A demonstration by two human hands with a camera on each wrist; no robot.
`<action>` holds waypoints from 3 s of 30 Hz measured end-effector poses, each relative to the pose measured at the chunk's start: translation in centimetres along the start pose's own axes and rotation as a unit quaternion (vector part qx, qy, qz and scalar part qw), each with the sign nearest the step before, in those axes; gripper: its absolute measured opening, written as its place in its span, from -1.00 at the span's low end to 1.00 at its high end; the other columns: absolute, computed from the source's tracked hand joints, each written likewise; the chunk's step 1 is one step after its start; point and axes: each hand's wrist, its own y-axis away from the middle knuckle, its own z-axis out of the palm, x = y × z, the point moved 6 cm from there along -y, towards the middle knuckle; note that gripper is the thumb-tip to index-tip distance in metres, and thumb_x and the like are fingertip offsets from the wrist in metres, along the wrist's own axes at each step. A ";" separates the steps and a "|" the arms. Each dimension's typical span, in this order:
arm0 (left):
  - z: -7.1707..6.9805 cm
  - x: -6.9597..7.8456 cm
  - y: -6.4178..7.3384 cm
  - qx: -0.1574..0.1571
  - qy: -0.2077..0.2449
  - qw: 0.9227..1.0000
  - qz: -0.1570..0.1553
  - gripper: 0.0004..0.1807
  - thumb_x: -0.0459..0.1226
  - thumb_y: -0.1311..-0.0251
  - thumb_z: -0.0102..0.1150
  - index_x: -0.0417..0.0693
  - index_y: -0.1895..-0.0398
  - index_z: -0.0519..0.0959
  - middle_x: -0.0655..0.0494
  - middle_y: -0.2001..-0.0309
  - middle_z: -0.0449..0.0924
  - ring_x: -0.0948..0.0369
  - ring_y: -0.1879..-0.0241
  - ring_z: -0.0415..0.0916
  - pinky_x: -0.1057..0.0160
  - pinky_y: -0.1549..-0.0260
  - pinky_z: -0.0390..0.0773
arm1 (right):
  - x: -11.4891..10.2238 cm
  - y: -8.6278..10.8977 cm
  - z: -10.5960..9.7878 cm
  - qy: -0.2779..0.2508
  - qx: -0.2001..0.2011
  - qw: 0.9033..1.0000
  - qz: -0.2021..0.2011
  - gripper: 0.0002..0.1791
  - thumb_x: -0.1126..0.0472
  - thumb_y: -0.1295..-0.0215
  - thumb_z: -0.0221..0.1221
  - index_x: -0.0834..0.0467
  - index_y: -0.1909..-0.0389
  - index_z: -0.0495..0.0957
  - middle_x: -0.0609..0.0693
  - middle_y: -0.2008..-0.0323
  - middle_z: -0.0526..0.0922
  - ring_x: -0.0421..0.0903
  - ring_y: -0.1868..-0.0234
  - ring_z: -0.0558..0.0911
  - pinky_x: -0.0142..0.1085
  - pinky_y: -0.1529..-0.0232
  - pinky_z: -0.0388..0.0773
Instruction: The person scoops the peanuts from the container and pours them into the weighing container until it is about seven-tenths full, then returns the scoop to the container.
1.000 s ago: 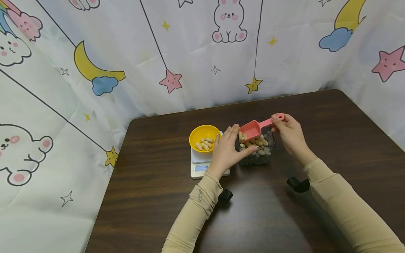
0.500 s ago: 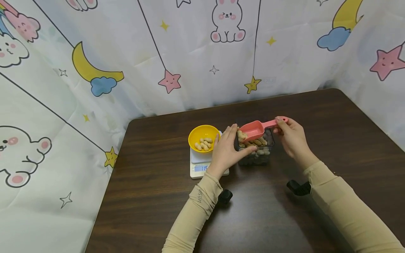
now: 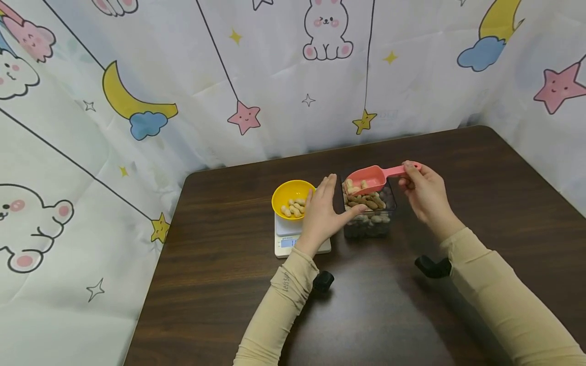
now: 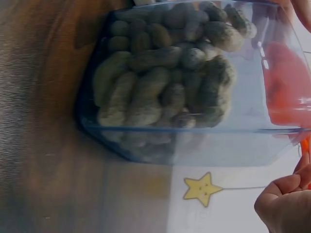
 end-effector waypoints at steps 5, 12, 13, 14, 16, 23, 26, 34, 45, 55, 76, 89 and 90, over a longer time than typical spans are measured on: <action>-1.2 -0.7 0.0 0.030 0.019 0.999 -0.009 0.03 0.30 0.03 0.14 0.04 -0.45 0.04 0.11 -0.44 0.10 0.17 -0.45 0.02 -0.06 -0.41 0.02 | -0.5 -0.4 1.4 -0.007 -0.014 1.000 -0.010 -0.75 0.15 -0.18 0.22 0.18 0.18 0.49 -0.06 0.43 0.53 -0.23 0.47 0.49 -0.51 0.37 0.53; -3.0 -1.9 0.0 0.063 0.054 0.996 -0.030 0.01 0.26 0.01 0.17 0.04 -0.45 0.05 0.08 -0.44 0.09 0.09 -0.43 0.05 -0.09 -0.37 0.10 | -0.8 -0.9 3.4 -0.007 -0.020 1.000 -0.018 -0.77 0.15 -0.17 0.22 0.17 0.21 0.50 -0.06 0.45 0.53 -0.24 0.48 0.49 -0.51 0.38 0.53; -3.3 -2.1 0.0 0.067 0.056 0.996 -0.032 0.01 0.26 0.01 0.17 0.04 -0.45 0.05 0.08 -0.44 0.09 0.08 -0.43 0.05 -0.09 -0.37 0.11 | -0.8 -1.0 3.7 -0.009 -0.021 1.000 -0.019 -0.77 0.15 -0.17 0.23 0.17 0.21 0.50 -0.06 0.45 0.53 -0.24 0.48 0.49 -0.51 0.38 0.53; -3.6 -2.3 0.0 0.072 0.057 0.995 -0.033 0.01 0.25 0.01 0.18 0.03 -0.44 0.05 0.07 -0.44 0.10 0.07 -0.43 0.06 -0.09 -0.36 0.13 | -0.8 -1.0 4.0 -0.010 -0.023 0.999 -0.020 -0.76 0.15 -0.17 0.23 0.18 0.21 0.50 -0.06 0.45 0.53 -0.24 0.48 0.49 -0.51 0.38 0.53; -4.3 -2.8 -0.1 0.084 0.052 0.994 -0.035 0.01 0.24 0.01 0.19 0.01 -0.44 0.06 0.07 -0.43 0.11 0.07 -0.42 0.07 -0.08 -0.37 0.11 | -0.9 -1.1 4.5 -0.005 -0.024 0.999 -0.023 -0.75 0.14 -0.16 0.23 0.18 0.21 0.50 -0.06 0.45 0.53 -0.24 0.48 0.49 -0.51 0.38 0.53; -6.3 -5.0 0.0 0.112 0.041 0.991 -0.065 0.03 0.26 0.05 0.19 -0.01 -0.43 0.07 0.05 -0.43 0.13 0.07 -0.41 0.10 -0.06 -0.43 -0.04 | -0.7 -1.4 6.0 -0.002 -0.042 0.999 -0.029 -0.73 0.14 -0.20 0.19 0.22 0.20 0.43 -0.07 0.47 0.52 -0.25 0.49 0.49 -0.50 0.37 0.53; -6.5 -6.2 0.3 0.111 0.041 0.990 -0.082 0.05 0.27 0.05 0.19 0.00 -0.44 0.04 0.05 -0.44 0.09 0.05 -0.40 0.09 -0.07 -0.43 -0.06 | -0.2 -1.4 6.4 0.015 -0.044 0.999 -0.027 -0.76 0.12 -0.22 0.16 0.20 0.21 0.43 -0.09 0.48 0.51 -0.26 0.49 0.49 -0.50 0.35 0.53; -6.4 -8.9 1.5 0.116 0.071 0.983 -0.126 0.09 0.29 0.10 0.21 0.05 -0.45 0.00 0.04 -0.44 0.06 -0.05 -0.39 0.09 -0.17 -0.37 0.03 | 0.8 -1.6 7.8 0.064 -0.046 0.997 -0.013 -0.69 0.08 -0.26 0.12 0.20 0.12 0.39 -0.14 0.49 0.49 -0.29 0.48 0.49 -0.51 0.30 0.50; -4.7 -10.3 2.2 0.104 0.088 0.979 -0.148 0.14 0.31 0.16 0.24 0.07 -0.46 0.00 0.03 -0.44 0.07 -0.08 -0.36 0.12 -0.17 -0.33 0.12 | 1.9 -1.6 8.9 0.105 -0.067 0.992 0.001 -0.74 0.08 -0.28 0.11 0.13 0.13 0.37 -0.12 0.41 0.46 -0.31 0.45 0.49 -0.55 0.28 0.49; -3.4 -11.0 2.6 0.089 0.068 0.983 -0.142 0.14 0.30 0.12 0.21 -0.06 -0.45 -0.01 -0.03 -0.45 0.04 -0.07 -0.39 0.07 -0.19 -0.36 0.03 | 3.1 -1.6 9.4 0.169 -0.060 0.984 0.005 -0.73 0.03 -0.29 0.10 0.09 0.12 0.37 -0.11 0.38 0.48 -0.32 0.46 0.49 -0.54 0.26 0.51; -3.0 -11.4 2.8 0.079 0.026 0.984 -0.156 0.20 0.31 0.19 0.25 -0.12 -0.44 -0.01 -0.11 -0.40 0.11 -0.10 -0.32 0.17 -0.18 -0.32 0.13 | 3.5 -1.8 10.1 0.305 -0.054 0.949 -0.064 -0.58 -0.04 -0.30 0.08 0.17 -0.02 0.38 -0.24 0.28 0.54 -0.34 0.37 0.52 -0.49 0.17 0.56; -3.3 -11.4 2.8 0.082 0.025 0.985 -0.150 0.25 0.32 0.24 0.28 -0.10 -0.45 -0.04 -0.07 -0.45 0.02 -0.04 -0.42 0.01 -0.18 -0.34 0.08 | 3.2 -1.3 10.1 0.294 -0.060 0.952 -0.064 -0.60 -0.02 -0.32 0.06 0.16 -0.02 0.37 -0.21 0.24 0.53 -0.32 0.34 0.53 -0.52 0.19 0.55; -3.4 -11.3 2.8 0.084 0.027 0.985 -0.149 0.25 0.32 0.24 0.28 -0.09 -0.46 -0.05 -0.06 -0.46 0.00 -0.03 -0.44 -0.02 -0.18 -0.35 0.06 | 3.2 -1.2 10.1 0.295 -0.059 0.952 -0.064 -0.60 -0.03 -0.32 0.06 0.15 -0.02 0.37 -0.21 0.24 0.53 -0.32 0.34 0.53 -0.53 0.20 0.54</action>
